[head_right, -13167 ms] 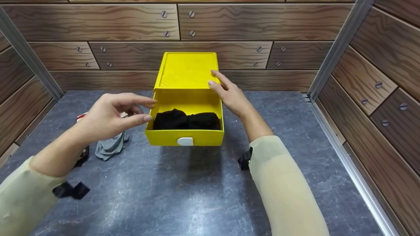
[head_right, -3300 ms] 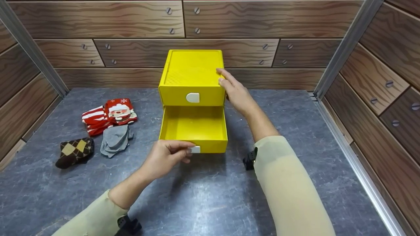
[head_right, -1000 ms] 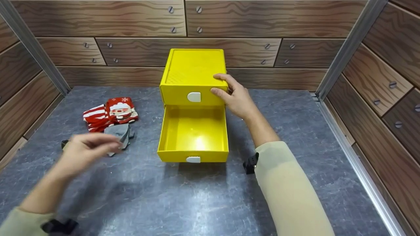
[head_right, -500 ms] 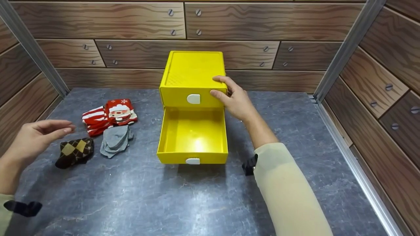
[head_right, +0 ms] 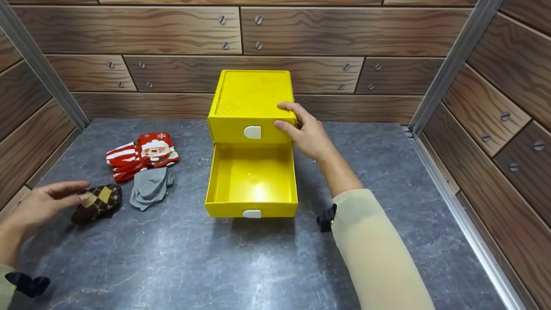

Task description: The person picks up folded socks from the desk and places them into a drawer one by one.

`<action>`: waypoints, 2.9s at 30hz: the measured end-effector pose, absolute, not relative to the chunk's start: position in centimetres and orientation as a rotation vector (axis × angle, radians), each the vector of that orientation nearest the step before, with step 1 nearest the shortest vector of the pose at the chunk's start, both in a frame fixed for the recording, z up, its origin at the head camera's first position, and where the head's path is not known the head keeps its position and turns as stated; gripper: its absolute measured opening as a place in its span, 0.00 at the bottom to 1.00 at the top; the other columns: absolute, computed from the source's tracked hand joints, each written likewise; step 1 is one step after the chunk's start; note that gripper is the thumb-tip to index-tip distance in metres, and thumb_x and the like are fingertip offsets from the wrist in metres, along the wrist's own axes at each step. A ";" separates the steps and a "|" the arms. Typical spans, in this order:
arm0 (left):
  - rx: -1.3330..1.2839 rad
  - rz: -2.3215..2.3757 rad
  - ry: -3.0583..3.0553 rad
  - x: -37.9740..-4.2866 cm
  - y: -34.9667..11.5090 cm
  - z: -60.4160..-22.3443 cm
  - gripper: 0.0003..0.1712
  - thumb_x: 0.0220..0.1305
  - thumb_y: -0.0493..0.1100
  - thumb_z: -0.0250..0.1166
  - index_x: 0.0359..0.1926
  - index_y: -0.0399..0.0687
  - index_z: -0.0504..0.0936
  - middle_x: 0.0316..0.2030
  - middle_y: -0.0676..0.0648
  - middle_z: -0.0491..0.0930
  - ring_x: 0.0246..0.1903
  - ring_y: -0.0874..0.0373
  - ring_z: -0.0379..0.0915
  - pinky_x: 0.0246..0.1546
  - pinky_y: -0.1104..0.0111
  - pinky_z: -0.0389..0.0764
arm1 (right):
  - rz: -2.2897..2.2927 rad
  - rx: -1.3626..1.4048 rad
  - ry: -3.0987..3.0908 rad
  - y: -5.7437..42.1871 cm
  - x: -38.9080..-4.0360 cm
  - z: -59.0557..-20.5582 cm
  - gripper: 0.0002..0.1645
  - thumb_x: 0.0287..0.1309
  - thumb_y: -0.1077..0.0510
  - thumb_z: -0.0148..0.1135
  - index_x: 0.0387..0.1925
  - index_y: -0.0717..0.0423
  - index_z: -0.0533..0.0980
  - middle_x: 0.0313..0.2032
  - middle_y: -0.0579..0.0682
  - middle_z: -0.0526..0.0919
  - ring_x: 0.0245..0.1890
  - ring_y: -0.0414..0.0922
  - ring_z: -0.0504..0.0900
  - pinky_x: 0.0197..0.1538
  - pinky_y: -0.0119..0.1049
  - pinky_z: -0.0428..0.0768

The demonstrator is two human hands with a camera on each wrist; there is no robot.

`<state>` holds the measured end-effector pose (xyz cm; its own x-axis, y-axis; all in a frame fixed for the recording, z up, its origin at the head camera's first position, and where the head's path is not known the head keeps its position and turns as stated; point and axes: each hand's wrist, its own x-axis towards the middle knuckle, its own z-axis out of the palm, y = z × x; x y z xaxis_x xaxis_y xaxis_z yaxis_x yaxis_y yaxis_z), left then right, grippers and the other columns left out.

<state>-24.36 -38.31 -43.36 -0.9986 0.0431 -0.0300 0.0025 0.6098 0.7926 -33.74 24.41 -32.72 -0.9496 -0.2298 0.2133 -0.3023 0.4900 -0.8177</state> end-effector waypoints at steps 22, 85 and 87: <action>0.079 1.289 2.789 -24.4 -37.9 -45.1 0.29 0.72 0.46 0.73 0.69 0.40 0.80 0.66 0.29 0.76 0.53 0.52 0.76 0.44 0.77 0.78 | 1.481 0.486 -2.620 24.6 -33.8 -33.0 0.32 0.77 0.43 0.60 0.77 0.39 0.68 0.66 0.57 0.75 0.53 0.50 0.76 0.51 0.41 0.77; 0.926 1.351 2.744 -24.6 -17.4 -29.5 0.21 0.60 0.38 0.81 0.55 0.51 0.92 0.50 0.48 0.87 0.47 0.53 0.79 0.48 0.65 0.82 | 1.544 0.495 -2.590 24.6 -34.1 -33.4 0.31 0.76 0.43 0.61 0.76 0.39 0.69 0.65 0.56 0.74 0.56 0.51 0.77 0.55 0.42 0.76; 0.950 1.352 2.713 -24.9 -15.9 -29.5 0.21 0.61 0.39 0.80 0.56 0.53 0.92 0.52 0.49 0.87 0.49 0.53 0.80 0.50 0.61 0.82 | 1.544 0.503 -2.592 24.6 -34.1 -33.4 0.32 0.77 0.43 0.61 0.76 0.39 0.69 0.65 0.56 0.74 0.56 0.51 0.77 0.54 0.41 0.76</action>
<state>-24.86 -15.91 -29.45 -0.8207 0.4956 0.2842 0.5254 0.4592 0.7164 -34.15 24.63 -33.39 -0.9426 -0.2359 0.2363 -0.3201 0.4374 -0.8403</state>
